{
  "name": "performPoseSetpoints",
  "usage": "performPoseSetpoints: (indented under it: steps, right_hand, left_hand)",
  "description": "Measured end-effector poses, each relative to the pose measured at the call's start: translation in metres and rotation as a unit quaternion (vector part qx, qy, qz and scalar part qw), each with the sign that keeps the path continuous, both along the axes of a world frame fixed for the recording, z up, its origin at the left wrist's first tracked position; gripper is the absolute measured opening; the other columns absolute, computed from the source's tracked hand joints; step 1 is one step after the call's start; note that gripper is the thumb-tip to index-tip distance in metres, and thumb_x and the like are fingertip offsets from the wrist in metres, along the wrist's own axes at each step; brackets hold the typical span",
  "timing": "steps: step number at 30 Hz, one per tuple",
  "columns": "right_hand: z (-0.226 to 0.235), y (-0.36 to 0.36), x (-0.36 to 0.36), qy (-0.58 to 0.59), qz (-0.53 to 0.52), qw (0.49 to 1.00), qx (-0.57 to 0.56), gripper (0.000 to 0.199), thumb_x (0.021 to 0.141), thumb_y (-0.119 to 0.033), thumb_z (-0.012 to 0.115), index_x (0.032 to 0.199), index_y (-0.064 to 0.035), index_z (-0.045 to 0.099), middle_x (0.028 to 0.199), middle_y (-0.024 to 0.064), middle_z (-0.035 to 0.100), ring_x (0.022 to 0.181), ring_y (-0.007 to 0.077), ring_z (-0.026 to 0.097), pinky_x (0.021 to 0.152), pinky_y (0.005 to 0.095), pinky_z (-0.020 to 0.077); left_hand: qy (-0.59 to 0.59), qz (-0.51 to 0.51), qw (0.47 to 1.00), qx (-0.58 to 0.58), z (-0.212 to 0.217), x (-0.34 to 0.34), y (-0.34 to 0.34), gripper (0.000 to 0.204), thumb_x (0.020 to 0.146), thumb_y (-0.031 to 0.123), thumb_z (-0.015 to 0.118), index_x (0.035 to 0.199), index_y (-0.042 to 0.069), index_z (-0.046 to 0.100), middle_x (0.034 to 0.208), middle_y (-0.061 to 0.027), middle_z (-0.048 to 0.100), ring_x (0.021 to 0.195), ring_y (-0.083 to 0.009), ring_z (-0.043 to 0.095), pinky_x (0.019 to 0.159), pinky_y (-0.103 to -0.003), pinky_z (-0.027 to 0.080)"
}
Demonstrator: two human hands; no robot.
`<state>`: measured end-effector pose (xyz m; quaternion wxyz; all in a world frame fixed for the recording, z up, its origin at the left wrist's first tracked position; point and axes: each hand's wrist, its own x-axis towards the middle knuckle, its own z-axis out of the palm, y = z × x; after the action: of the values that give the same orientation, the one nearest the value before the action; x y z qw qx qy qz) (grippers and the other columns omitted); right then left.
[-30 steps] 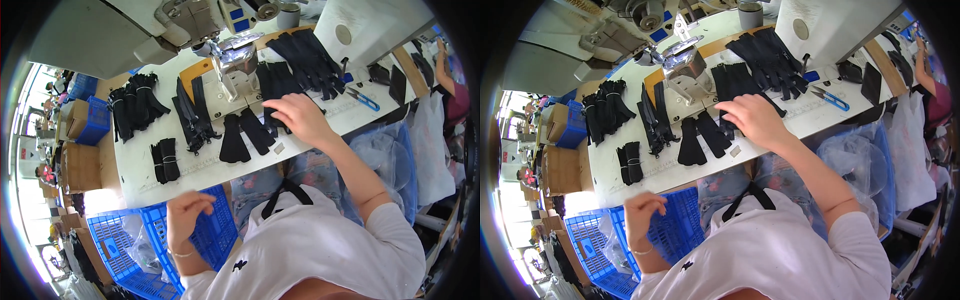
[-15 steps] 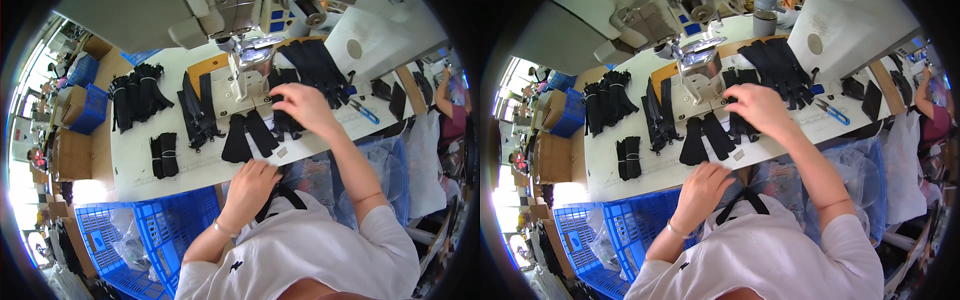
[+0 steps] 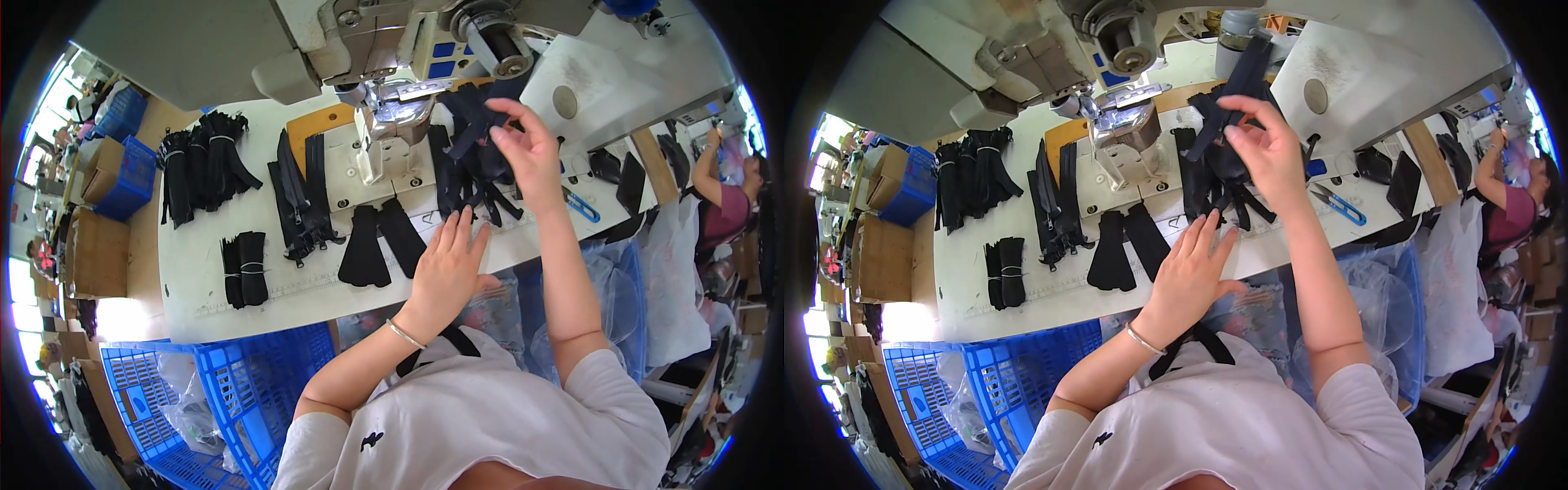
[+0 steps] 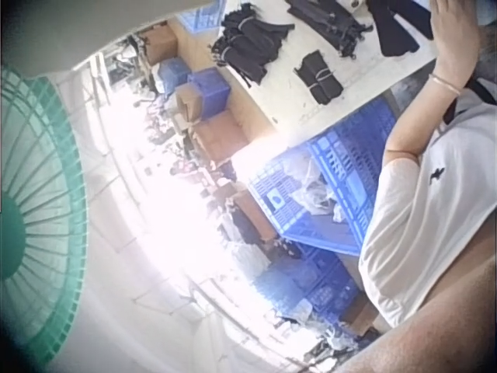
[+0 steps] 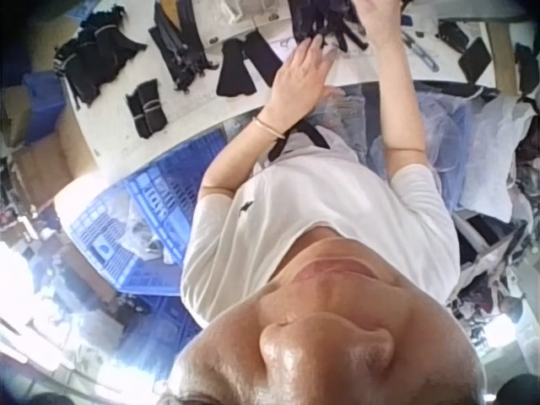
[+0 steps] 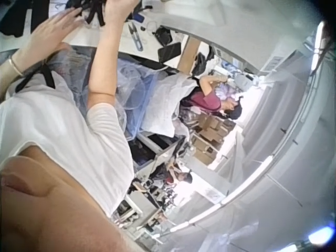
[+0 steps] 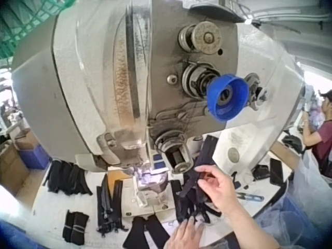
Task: Sewing and assembling zipper components using an industrial sewing machine.
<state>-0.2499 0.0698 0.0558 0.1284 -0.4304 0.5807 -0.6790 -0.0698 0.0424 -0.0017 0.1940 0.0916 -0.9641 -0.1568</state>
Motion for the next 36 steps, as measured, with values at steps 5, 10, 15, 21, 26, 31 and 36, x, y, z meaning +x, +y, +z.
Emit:
performPoseSetpoints:
  steps: [5,10,15,21,26,31,36]
  right_hand:
    - [0.011,0.021,0.005,-0.204,0.045,0.978,-0.012,0.036,0.088,0.006,0.05,0.123,0.002,0.054,0.114,0.0091,0.058,0.089,0.0087,0.059,0.087,0.0285,0.0506]
    - [-0.022,0.072,0.04,-0.216,0.143,0.96,0.104,0.038,0.08,0.004,0.059,0.118,0.0036,0.056,0.102,0.01,0.063,0.082,0.0116,0.061,0.075,0.0259,0.0521]
    - [-0.039,0.086,0.081,-0.273,0.2,0.919,0.203,0.032,0.077,0.004,0.064,0.109,0.0016,0.062,0.085,0.0025,0.064,0.059,0.004,0.053,0.056,0.0199,0.0461]
    - [-0.024,0.081,0.111,-0.127,0.197,0.95,0.206,0.025,0.079,-0.001,0.066,0.104,-0.0022,0.067,0.077,-0.0001,0.063,0.062,0.0046,0.05,0.055,0.0197,0.0374]
    - [-0.037,0.083,0.114,-0.097,0.133,0.963,0.212,0.008,0.081,-0.006,0.066,0.086,-0.002,0.071,0.077,0.0032,0.062,0.068,0.0093,0.054,0.058,0.0218,0.039]
    - [-0.031,0.082,0.128,0.023,0.169,0.966,0.194,0.006,0.083,-0.006,0.065,0.083,-0.0029,0.071,0.075,0.0045,0.059,0.066,0.0125,0.055,0.06,0.0238,0.0418]
    - [-0.034,0.082,0.113,-0.217,0.128,0.942,0.22,0.042,0.084,0.006,0.058,0.125,0.0004,0.052,0.088,0.0065,0.063,0.07,0.0076,0.055,0.066,0.0212,0.047]
  left_hand:
    - [0.081,0.039,0.989,0.121,0.007,-0.004,-0.018,0.042,0.081,0.022,0.067,0.118,0.004,0.055,0.128,-0.0189,0.046,0.114,-0.0356,0.047,0.096,-0.041,0.041]
    - [0.195,0.031,0.891,0.409,0.021,0.003,-0.024,0.024,0.095,0.018,0.05,0.103,-0.002,0.062,0.103,-0.0128,0.057,0.097,-0.0266,0.053,0.087,-0.034,0.042]
    - [0.113,0.024,0.778,0.617,0.02,0.016,-0.015,0.027,0.093,0.021,0.059,0.082,-0.004,0.063,0.079,-0.0001,0.053,0.071,-0.0058,0.047,0.06,-0.023,0.039]
    - [0.155,0.116,0.642,0.742,0.02,0.034,-0.017,0.029,0.089,0.02,0.064,0.066,0.004,0.057,0.057,0.0045,0.049,0.049,-0.0022,0.043,0.044,-0.02,0.033]
    - [0.226,0.121,0.665,0.702,0.007,0.044,-0.012,0.029,0.091,0.016,0.061,0.066,0.005,0.052,0.055,0.0039,0.048,0.048,-0.0027,0.045,0.044,-0.019,0.034]
    - [0.229,0.215,0.752,0.58,0.008,0.072,-0.042,0.026,0.089,0.015,0.064,0.068,0.003,0.054,0.058,0.0009,0.051,0.048,-0.0057,0.045,0.046,-0.022,0.035]
    - [0.065,0.294,0.94,0.161,0.034,0.09,-0.057,0.038,0.075,0.019,0.073,0.101,0.0,0.054,0.089,-0.0142,0.057,0.079,-0.0311,0.056,0.069,-0.039,0.045]
